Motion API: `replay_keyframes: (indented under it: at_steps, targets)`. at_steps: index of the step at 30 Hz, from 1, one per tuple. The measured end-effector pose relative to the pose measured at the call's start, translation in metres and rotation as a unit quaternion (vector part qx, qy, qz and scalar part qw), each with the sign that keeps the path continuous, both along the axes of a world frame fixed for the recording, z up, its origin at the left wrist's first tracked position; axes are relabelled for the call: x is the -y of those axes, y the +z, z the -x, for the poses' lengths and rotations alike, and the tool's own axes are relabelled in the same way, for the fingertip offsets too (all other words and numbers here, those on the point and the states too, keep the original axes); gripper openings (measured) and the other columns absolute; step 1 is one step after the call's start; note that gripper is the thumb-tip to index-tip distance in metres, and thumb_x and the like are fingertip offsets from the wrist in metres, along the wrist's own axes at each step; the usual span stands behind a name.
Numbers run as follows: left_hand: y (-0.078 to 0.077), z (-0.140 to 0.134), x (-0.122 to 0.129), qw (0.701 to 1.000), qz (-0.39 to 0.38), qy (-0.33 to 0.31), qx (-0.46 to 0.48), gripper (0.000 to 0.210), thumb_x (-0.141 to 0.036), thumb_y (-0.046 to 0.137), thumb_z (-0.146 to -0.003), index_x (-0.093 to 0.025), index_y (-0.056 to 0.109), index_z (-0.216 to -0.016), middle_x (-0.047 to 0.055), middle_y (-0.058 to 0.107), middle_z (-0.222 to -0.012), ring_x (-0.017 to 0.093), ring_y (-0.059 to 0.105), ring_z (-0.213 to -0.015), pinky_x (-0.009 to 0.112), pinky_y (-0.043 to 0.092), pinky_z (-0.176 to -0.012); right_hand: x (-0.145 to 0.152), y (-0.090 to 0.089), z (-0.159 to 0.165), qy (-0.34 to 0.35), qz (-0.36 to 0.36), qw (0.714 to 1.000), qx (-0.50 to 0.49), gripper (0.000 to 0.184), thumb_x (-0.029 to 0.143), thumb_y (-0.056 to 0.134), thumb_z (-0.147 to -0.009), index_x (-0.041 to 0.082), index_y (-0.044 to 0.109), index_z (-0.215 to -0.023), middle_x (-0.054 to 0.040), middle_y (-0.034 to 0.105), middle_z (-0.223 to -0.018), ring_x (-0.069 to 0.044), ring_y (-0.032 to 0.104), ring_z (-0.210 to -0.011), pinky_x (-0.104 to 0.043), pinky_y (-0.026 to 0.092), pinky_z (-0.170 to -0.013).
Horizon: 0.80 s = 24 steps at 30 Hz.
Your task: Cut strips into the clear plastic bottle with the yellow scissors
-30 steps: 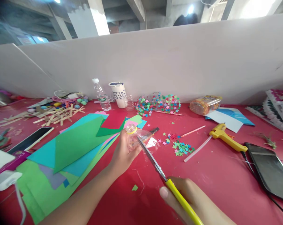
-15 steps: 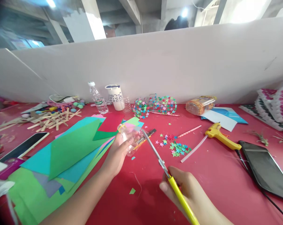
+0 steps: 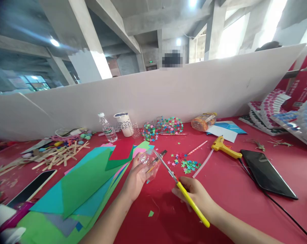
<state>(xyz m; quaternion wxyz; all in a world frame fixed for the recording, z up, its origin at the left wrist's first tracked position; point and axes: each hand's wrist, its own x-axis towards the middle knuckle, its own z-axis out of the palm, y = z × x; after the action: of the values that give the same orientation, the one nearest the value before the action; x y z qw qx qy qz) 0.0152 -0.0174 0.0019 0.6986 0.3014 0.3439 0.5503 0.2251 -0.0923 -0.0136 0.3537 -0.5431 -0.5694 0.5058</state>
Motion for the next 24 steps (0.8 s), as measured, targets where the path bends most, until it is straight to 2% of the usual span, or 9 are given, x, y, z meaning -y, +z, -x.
replay_keyframes:
  at_steps: [3,5,8,11,14,17,20,22,24]
  targets:
    - [-0.003,0.001,-0.001,1.0,-0.013,-0.003,0.006,0.077,-0.02,0.075,-0.076,-0.034,0.032,-0.139,0.008,0.067,-0.116,0.024,0.071,-0.099,0.039,0.055,-0.084,-0.004,-0.008,0.006,-0.017,0.001,1.0,0.02,0.035,0.046,0.068,-0.091,0.018,0.06,-0.074,0.0063,0.058,-0.061,-0.012,0.056,-0.05,-0.023,0.045,-0.047]
    - [-0.004,0.001,-0.002,1.0,-0.013,0.0,0.017,0.075,-0.019,0.074,-0.076,-0.033,0.035,-0.138,0.008,0.067,-0.114,0.023,0.071,-0.097,0.037,0.056,-0.08,-0.007,-0.012,0.008,-0.022,0.007,0.999,0.034,0.023,0.038,0.065,-0.098,0.015,0.068,-0.099,-0.0002,0.07,-0.089,-0.017,0.068,-0.07,-0.03,0.057,-0.062]
    - [-0.004,0.002,-0.002,0.997,-0.03,-0.001,0.067,0.069,-0.013,0.071,-0.071,-0.032,0.042,-0.13,0.006,0.067,-0.114,0.021,0.07,-0.1,0.034,0.054,-0.08,-0.011,-0.015,0.009,-0.025,0.013,0.998,0.057,0.028,0.032,0.065,-0.1,0.018,0.063,-0.124,-0.0065,0.068,-0.121,-0.024,0.07,-0.096,-0.042,0.06,-0.08]
    - [-0.004,0.003,-0.004,0.995,-0.039,0.001,0.087,0.052,-0.026,0.073,-0.076,-0.028,0.047,-0.122,0.008,0.068,-0.111,0.023,0.07,-0.097,0.036,0.054,-0.077,-0.016,-0.016,0.011,-0.023,0.01,0.995,0.092,0.03,0.031,0.066,-0.099,0.018,0.062,-0.126,-0.0074,0.066,-0.126,-0.026,0.069,-0.102,-0.045,0.059,-0.084]
    - [-0.004,0.003,-0.005,0.997,-0.035,0.026,0.07,0.043,-0.033,0.074,-0.078,-0.026,0.048,-0.112,0.008,0.07,-0.107,0.023,0.07,-0.095,0.035,0.054,-0.076,-0.018,-0.018,0.015,-0.021,-0.007,0.99,0.137,0.029,0.033,0.066,-0.099,0.017,0.064,-0.124,-0.0061,0.067,-0.124,-0.027,0.069,-0.101,-0.045,0.059,-0.084]
    - [-0.004,0.003,-0.005,0.996,-0.045,0.04,0.06,0.042,-0.025,0.075,-0.075,-0.026,0.048,-0.107,0.006,0.07,-0.104,0.021,0.069,-0.093,0.034,0.054,-0.077,-0.014,-0.018,0.018,-0.009,-0.037,0.981,0.188,0.027,0.034,0.066,-0.099,0.016,0.066,-0.119,-0.0043,0.069,-0.119,-0.028,0.07,-0.098,-0.043,0.06,-0.082]
    - [-0.004,0.003,-0.004,0.996,-0.05,0.046,0.054,0.043,-0.023,0.073,-0.073,-0.027,0.048,-0.108,0.006,0.069,-0.108,0.021,0.068,-0.097,0.035,0.054,-0.08,-0.009,-0.009,0.018,0.021,-0.073,0.97,0.231,0.021,0.035,0.067,-0.097,0.014,0.07,-0.1,-0.0002,0.071,-0.097,-0.022,0.07,-0.082,-0.036,0.058,-0.073]
    - [-0.004,0.004,-0.003,0.997,-0.05,0.052,0.04,0.048,-0.025,0.071,-0.074,-0.028,0.046,-0.114,0.007,0.069,-0.112,0.023,0.068,-0.1,0.036,0.053,-0.081,-0.007,0.001,0.016,0.039,-0.097,0.964,0.244,0.024,0.035,0.074,-0.089,0.015,0.065,-0.078,0.0054,0.062,-0.069,-0.016,0.061,-0.064,-0.027,0.048,-0.061]
    - [-0.004,0.005,-0.003,0.997,-0.053,0.057,0.025,0.052,-0.027,0.07,-0.076,-0.029,0.044,-0.12,0.007,0.069,-0.112,0.024,0.068,-0.101,0.037,0.052,-0.081,-0.009,0.011,0.013,0.052,-0.118,0.96,0.25,0.03,0.037,0.078,-0.083,0.019,0.057,-0.07,0.0094,0.048,-0.059,-0.012,0.047,-0.057,-0.024,0.033,-0.053]
